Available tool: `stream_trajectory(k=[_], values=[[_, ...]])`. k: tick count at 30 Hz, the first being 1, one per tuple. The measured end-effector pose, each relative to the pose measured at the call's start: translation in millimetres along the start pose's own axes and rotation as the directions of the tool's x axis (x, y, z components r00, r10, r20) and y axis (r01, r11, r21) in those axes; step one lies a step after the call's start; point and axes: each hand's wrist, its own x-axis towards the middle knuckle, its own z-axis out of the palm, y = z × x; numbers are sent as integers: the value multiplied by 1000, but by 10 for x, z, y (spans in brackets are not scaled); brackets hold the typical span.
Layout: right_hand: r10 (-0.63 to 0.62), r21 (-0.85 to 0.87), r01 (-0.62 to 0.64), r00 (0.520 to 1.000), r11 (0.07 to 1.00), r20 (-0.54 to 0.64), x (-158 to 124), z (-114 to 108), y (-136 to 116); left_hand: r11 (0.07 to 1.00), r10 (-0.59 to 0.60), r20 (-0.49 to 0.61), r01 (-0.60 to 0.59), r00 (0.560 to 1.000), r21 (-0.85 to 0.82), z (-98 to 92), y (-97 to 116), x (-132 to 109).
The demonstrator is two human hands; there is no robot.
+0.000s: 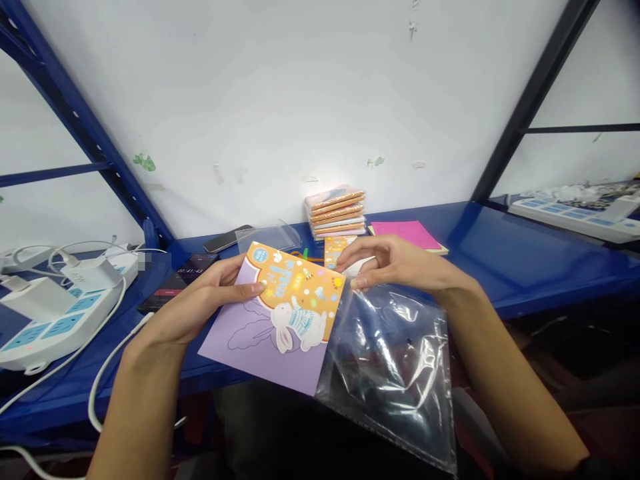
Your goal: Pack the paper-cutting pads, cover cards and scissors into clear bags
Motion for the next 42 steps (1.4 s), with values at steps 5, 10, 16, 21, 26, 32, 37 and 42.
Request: stream_trajectory(k=[5,10,16,21,26,32,37,42], values=[[-17,-13,17,1000,1000,-2,19,2,1,999,34,48,-34,998,-11,1,-32,26],[-7,4,7,1000,1000,7,32,11,24,999,44,44,-43,998,-33,2,-47,32],[7,-28,-8,999,1000,-34,13,10,10,997,40,46,-37,998,-67,-3,-53,30],[4,-38,-5,999,999,-43,8,4,20,996,47,35,-44,998,-81,16,-57,38],[8,-21,-9,998,1000,-56,22,18,37,996,58,27,-55,998,-75,19,-54,33],[36,-17,-39,993,999,-115,5,24,-3,996,36,-3,-37,999,-81,14,-41,2],[51,-29,-54,992,998,-117,-11,22,-26,999,35,3,-35,999,-42,13,-40,0],[56,-38,-62,990,997,-127,-23,15,-34,999,32,-1,-32,999,-24,6,-47,17]])
